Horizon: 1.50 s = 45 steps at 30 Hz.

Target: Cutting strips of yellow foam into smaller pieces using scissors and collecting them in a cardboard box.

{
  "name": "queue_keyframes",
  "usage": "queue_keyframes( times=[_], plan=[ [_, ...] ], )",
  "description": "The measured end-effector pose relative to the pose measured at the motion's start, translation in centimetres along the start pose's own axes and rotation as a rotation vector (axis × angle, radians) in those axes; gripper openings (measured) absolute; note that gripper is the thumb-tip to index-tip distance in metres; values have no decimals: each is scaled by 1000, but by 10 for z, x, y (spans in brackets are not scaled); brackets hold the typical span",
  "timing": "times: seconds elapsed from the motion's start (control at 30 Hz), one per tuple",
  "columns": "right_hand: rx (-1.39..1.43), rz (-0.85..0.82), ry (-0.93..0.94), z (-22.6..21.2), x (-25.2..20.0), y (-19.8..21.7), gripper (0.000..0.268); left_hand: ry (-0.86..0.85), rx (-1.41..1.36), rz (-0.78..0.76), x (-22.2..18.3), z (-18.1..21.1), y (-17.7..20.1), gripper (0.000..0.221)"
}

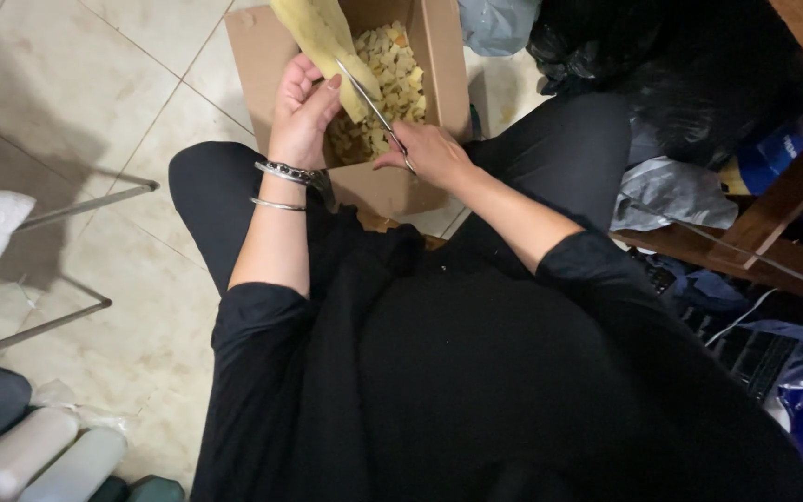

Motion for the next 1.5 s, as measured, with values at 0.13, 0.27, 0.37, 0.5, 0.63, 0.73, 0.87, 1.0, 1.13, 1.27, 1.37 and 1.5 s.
queue_keyframes(
  times=[0.13, 0.27, 0.37, 0.5, 0.63, 0.73, 0.87, 1.0, 1.13, 1.27, 1.37, 1.5],
  plan=[
    [1, -108, -92, 0, 0, 3, 52, 21, 2, 98, 2, 9, 3, 41],
    [0, -44, 18, 3, 0, 1, 53, -40, -43, 248, 5, 10, 13, 28],
    [40, -105, -8, 1, 1, 6, 51, -35, -49, 258, 4, 5, 21, 25],
    [121, -120, 49, 10, 3, -2, 47, 27, -14, 257, 4, -4, 25, 27],
    [71, -132, 90, 23, 5, -9, 56, 101, 126, 114, -1, -9, 1, 19],
    [96, -109, 129, 24, 4, -6, 46, 132, 185, 51, -3, -8, -12, 18],
    [63, -57, 128, 25, 5, -14, 52, 167, 81, 70, -4, -10, -10, 20],
    [56, -21, 103, 18, 5, -14, 53, 154, -2, 75, -4, -9, -9, 18],
    [87, -59, 27, 5, 4, 1, 52, 151, 9, 96, -4, -6, -5, 20],
    [36, -138, -62, 6, 6, -1, 55, 56, -70, 111, -1, 0, 3, 29],
    [56, -182, -71, 1, 3, 2, 50, 14, -137, 173, 2, 0, 15, 30],
    [88, -183, -54, 10, 6, -8, 50, 1, -175, 191, 4, -2, 19, 22]
  ],
)
Point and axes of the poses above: each hand's wrist, its own x-axis towards the middle knuckle, its own y-axis out of the back of the hand, z = x × y, the point moved 3 cm from there along x, towards the middle knuckle, and after that the axes turned 4 degrees about -x, right-handed, at the moved point
